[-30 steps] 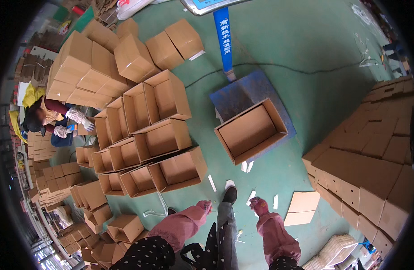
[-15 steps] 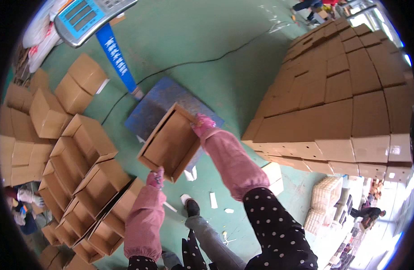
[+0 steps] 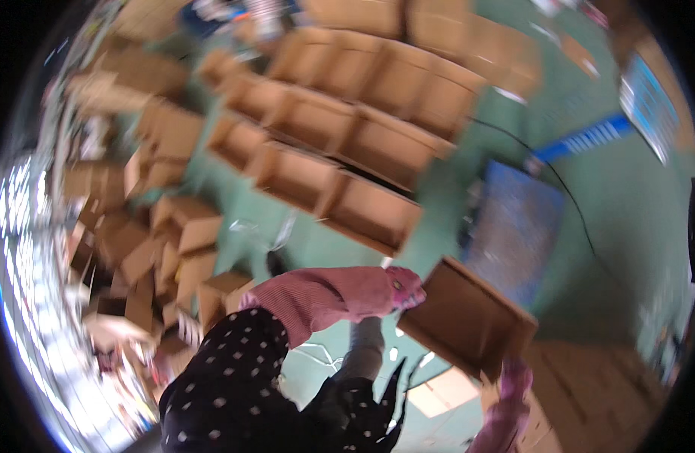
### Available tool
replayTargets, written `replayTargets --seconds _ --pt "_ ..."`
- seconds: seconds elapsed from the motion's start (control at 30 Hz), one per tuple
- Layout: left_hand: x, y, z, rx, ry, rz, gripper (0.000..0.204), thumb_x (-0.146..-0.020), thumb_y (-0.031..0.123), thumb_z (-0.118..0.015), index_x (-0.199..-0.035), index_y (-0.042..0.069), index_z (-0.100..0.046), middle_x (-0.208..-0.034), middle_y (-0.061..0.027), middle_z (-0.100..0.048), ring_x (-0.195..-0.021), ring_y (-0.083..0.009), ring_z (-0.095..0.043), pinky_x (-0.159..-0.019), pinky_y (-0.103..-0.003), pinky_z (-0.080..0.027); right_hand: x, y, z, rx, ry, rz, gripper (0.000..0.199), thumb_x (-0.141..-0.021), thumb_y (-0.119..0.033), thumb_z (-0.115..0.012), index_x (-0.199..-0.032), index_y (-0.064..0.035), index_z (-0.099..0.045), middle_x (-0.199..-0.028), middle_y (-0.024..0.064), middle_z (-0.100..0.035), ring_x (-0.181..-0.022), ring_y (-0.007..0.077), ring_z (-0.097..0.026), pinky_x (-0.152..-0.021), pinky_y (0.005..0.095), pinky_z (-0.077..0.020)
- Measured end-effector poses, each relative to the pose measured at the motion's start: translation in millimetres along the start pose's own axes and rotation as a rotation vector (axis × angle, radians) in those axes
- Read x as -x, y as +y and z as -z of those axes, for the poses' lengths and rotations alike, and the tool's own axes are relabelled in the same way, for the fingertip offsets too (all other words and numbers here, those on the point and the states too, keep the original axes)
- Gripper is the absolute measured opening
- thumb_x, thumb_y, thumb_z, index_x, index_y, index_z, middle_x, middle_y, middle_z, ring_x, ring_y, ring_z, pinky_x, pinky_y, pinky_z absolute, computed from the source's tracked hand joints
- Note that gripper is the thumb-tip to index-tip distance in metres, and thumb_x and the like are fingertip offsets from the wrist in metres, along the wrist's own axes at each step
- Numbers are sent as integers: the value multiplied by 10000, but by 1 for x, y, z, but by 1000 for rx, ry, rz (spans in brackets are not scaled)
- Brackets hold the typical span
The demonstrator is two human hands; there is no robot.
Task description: The person repeatedly picks up flat cardboard pieces, folds them into open boxes, and places them on a blue scale platform. The process continues with multiple boxes being assembled and stacked on the scale throughout the clip.
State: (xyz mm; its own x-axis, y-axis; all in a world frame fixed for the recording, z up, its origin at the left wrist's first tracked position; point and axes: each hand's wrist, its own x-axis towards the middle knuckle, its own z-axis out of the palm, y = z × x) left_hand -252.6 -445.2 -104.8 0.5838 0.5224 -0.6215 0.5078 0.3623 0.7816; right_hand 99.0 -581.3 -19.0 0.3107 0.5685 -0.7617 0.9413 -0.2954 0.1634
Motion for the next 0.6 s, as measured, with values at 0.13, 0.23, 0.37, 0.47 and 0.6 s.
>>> replayTargets --seconds 0.13,0.23,0.37,0.47,0.6 --pt "103 10 15 -660 174 -25 329 -706 341 -452 -527 67 -483 -490 -124 -445 -515 -279 -507 -516 -325 -417 29 -30 5 -150 9 -126 246 -777 -275 -454 -901 -84 -546 -824 115 -558 -735 249 -531 -597 368 -426" --pt "159 -41 54 -214 88 -84 333 -689 365 -461 -545 69 -509 -545 -127 -494 -544 -272 -525 -497 -370 -403 45 -91 18 -189 16 -21 224 -772 -257 -472 -867 -71 -551 -778 115 -555 -696 239 -528 -579 356 -421" --pt "243 -85 102 -297 198 109 334 -712 368 -453 -582 83 -570 -586 -117 -546 -561 -266 -545 -500 -366 -413 59 -204 44 -199 71 202 198 -765 -233 -496 -821 -53 -556 -717 116 -550 -643 227 -523 -555 340 -415" --pt "296 -77 146 -620 607 356 305 -699 365 -469 -582 108 -584 -584 -101 -550 -553 -260 -545 -504 -350 -426 69 -294 66 -237 155 350 184 -760 -215 -514 -786 -40 -560 -671 116 -546 -603 218 -520 -537 328 -410" --pt "347 -71 239 -542 644 440 286 -721 340 -504 -613 76 -530 -573 -115 -514 -546 -261 -526 -516 -362 -435 80 -400 93 -532 137 551 172 -753 -192 -538 -740 -22 -566 -609 117 -541 -551 205 -515 -513 312 -404"
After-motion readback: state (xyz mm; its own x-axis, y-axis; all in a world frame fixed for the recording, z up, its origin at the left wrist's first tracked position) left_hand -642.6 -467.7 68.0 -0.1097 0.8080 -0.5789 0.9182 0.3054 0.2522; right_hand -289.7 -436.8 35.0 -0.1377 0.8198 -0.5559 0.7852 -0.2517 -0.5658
